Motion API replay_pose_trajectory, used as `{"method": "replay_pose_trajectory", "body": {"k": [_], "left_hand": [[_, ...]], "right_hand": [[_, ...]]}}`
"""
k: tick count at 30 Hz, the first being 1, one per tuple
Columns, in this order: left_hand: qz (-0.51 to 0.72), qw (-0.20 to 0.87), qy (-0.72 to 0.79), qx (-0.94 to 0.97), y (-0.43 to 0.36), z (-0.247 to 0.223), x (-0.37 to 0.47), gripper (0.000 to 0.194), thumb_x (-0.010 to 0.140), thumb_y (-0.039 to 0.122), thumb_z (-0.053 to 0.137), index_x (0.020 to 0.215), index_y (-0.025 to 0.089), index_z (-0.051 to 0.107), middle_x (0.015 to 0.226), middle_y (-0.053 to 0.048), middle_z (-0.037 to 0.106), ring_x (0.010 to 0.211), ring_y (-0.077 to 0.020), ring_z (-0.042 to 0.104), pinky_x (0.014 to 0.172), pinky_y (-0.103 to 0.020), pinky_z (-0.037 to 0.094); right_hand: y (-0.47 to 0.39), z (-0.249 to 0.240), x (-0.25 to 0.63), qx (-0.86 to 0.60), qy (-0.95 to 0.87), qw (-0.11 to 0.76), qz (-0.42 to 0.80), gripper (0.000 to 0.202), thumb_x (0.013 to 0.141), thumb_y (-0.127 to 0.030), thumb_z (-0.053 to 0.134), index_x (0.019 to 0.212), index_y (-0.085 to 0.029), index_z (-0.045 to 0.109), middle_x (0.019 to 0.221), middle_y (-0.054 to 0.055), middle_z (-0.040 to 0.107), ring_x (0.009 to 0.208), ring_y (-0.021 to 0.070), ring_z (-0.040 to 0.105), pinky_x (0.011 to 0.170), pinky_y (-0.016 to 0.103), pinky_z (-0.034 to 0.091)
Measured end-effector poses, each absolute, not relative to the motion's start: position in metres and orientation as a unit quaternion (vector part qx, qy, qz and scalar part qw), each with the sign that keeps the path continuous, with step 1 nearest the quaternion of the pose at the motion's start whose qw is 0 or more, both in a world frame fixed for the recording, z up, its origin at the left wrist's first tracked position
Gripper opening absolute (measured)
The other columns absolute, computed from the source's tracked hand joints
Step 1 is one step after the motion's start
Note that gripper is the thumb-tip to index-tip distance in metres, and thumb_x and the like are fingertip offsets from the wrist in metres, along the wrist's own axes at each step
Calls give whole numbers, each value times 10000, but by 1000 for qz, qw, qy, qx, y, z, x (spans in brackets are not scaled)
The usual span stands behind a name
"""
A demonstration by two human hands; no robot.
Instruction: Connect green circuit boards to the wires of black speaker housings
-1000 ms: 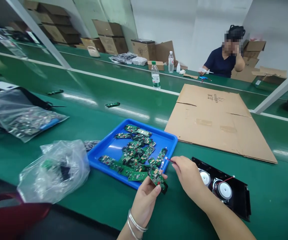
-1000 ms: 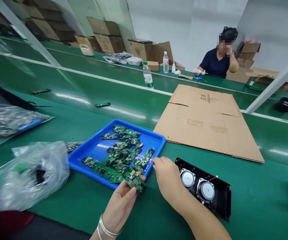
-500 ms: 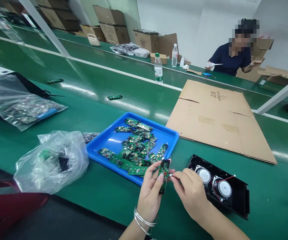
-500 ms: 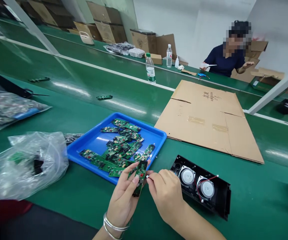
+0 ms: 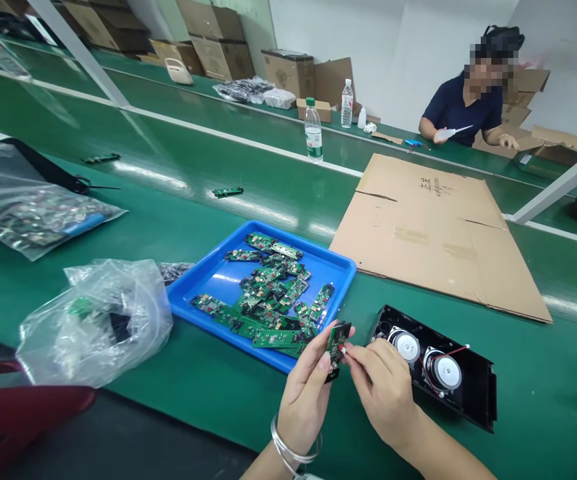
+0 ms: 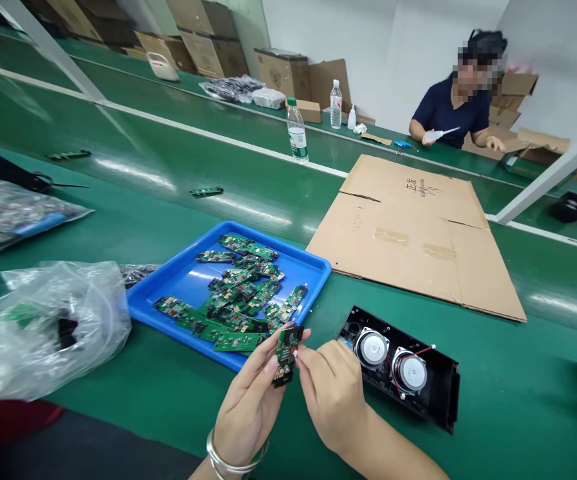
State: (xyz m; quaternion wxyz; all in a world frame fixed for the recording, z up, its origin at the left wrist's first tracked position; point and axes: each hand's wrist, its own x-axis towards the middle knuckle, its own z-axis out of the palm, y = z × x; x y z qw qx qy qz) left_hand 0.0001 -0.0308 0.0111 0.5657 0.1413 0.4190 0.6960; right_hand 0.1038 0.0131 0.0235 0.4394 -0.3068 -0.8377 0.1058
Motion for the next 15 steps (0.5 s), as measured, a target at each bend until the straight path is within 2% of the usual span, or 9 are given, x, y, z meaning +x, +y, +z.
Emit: {"method": "replay_pose_trajectory", "body": {"k": [6, 9, 15], "left_hand": [[648, 623, 427, 93, -29, 23, -8, 463, 575, 319, 788, 998, 178, 664, 1068, -152, 674, 1046, -353, 579, 883, -467, 465], [611, 673, 409, 74, -28, 26, -16, 418, 530, 286, 817, 910, 161, 695, 989, -145, 703, 1041, -346, 584, 914, -477, 443], [561, 718, 401, 95, -26, 29, -24, 432, 503, 248, 835, 903, 152, 703, 1009, -158, 695, 1027, -341, 594, 943, -489, 418]], "right_hand": [[19, 27, 110, -252, -864, 434, 40, 157, 872, -38, 450, 865, -88, 599, 587, 28, 524, 554, 128, 435, 497, 268, 346], [24, 30, 115, -214, -885, 411, 33, 171, 877, -40, 439, 848, -79, 602, 571, 27, 514, 538, 123, 393, 478, 272, 301], [27, 35, 122, -170, -909, 380, 5, 224, 892, -52, 396, 812, -89, 601, 561, 18, 504, 540, 124, 411, 475, 282, 283]]}}
